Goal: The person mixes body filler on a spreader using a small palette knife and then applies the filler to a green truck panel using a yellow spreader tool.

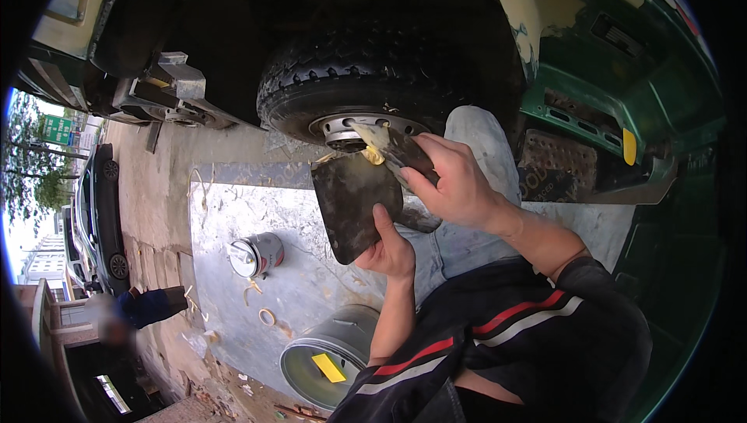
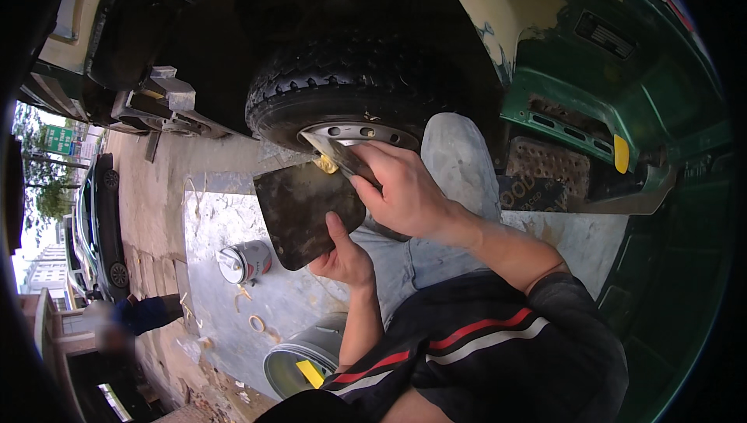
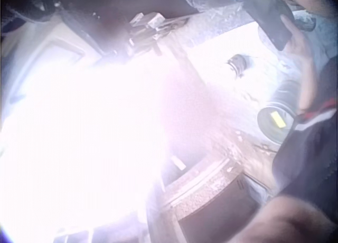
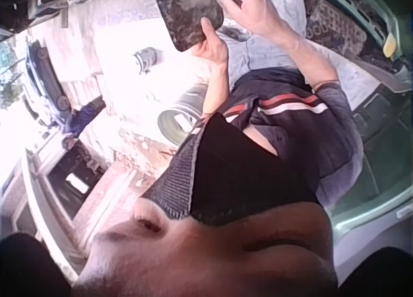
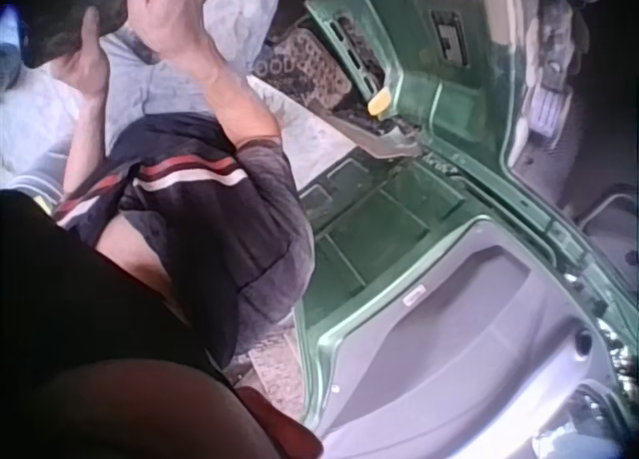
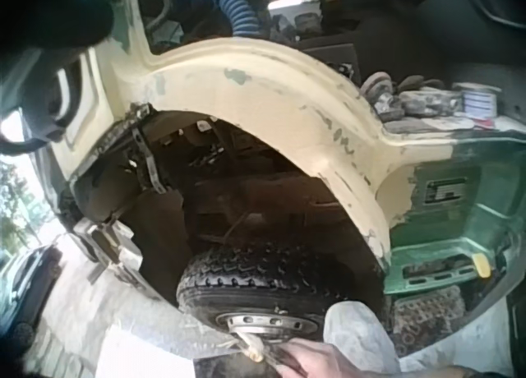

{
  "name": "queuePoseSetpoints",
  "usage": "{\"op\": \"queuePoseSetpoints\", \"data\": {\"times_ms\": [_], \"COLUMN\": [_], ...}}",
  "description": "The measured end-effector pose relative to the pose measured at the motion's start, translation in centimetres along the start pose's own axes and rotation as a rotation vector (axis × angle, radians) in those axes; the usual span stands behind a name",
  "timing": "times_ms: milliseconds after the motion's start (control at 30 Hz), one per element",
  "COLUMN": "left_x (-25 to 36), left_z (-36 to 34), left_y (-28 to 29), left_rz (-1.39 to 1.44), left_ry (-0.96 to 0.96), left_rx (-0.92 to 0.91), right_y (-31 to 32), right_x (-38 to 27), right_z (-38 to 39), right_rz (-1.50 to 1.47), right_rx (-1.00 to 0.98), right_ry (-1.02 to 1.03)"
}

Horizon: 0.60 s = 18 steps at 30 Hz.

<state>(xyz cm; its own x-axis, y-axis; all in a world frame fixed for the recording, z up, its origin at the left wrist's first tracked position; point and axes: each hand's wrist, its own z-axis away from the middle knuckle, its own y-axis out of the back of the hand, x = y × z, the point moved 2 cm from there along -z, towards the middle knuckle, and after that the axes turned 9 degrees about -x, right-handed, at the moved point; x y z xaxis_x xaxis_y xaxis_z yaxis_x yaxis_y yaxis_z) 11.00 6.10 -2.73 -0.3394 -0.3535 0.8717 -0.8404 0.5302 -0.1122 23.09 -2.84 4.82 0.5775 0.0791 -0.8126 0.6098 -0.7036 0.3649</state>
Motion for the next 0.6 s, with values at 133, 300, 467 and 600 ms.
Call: {"op": "queuePoseSetpoints", "data": {"times_ms": [133,300,467,600], "left_x": [0.5,1.1,1.7,2.2], "left_z": [-1.0,-1.1,-1.3,-1.4], "left_y": [-0.3,-0.6,-0.3,-0.5], "left_rz": [0.071,0.096,0.138,0.128], "left_ry": [0.086,0.167,0.125,0.111], "left_rx": [0.069,0.106,0.093,0.127], "right_y": [-0.2,-2.0,-1.3,-1.5], "right_x": [-1.4,-0.3,-1.0,-0.7], "right_z": [1.0,2.6,2.2,1.9], "right_rz": [0.371,0.581,0.576,0.529], "right_rx": [0.049,-0.090,-0.036,-0.074], "right_ry": [0.319,0.368,0.384,0.408]}}
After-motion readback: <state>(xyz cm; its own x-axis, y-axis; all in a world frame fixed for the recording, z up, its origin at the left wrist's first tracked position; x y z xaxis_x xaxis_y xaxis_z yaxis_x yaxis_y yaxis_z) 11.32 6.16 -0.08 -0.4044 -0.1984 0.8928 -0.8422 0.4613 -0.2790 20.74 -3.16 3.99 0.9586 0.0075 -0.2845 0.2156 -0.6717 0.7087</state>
